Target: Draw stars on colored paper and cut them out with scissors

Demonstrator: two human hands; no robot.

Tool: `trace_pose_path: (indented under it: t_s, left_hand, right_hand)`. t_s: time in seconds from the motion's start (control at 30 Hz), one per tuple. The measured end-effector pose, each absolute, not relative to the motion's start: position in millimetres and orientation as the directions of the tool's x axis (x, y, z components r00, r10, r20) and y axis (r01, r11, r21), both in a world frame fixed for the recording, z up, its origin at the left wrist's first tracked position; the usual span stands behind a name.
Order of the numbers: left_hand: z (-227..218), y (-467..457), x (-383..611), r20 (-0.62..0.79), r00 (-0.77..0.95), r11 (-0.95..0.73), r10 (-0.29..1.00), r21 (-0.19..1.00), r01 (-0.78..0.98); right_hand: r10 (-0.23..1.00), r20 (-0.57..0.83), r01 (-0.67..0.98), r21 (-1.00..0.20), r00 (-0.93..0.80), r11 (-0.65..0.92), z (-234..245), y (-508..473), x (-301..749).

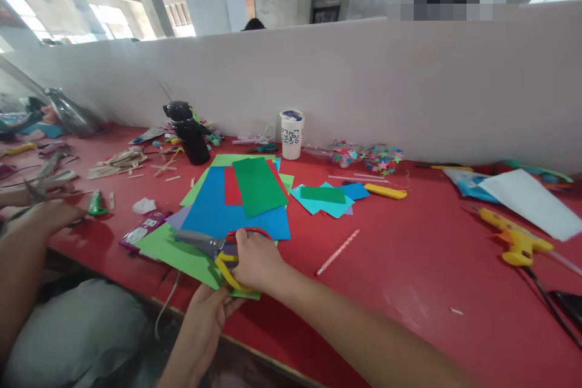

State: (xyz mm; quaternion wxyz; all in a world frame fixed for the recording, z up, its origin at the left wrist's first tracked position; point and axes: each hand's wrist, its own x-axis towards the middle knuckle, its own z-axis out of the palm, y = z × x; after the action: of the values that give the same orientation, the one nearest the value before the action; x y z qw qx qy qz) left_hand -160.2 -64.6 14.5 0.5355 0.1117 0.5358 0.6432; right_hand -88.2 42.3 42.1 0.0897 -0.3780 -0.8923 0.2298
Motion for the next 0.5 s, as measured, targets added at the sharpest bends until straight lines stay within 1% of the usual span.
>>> trace_pose_path:
  t_s: [0.13,0.23,0.37,0.5]
  left_hand:
    - [13.9,-62.9,-162.3,-0.445,-0.402,0.165,0.8,0.808,-0.565]
    - [18.0,-66.6,-162.9,-0.446,-0.395,0.182,0.803,0.815,-0.55]
    - [25.0,-74.8,-159.8,-0.478,-0.413,0.204,0.775,0.808,-0.553]
    - [22.2,-96.3,-158.2,-0.558,-0.446,0.235,0.7,0.77,-0.594]
  right_hand:
    - [0.707,0.024,0.646,-0.388,-0.706,0.658,38.3,51.6,-79.2]
    - [0.723,0.062,0.664,-0.349,-0.688,0.662,33.4,65.5,-75.6]
    - [0.747,0.094,0.687,-0.331,-0.658,0.647,26.8,80.8,-76.5]
    - [0.744,0.107,0.679,-0.339,-0.659,0.651,22.0,89.0,-78.1]
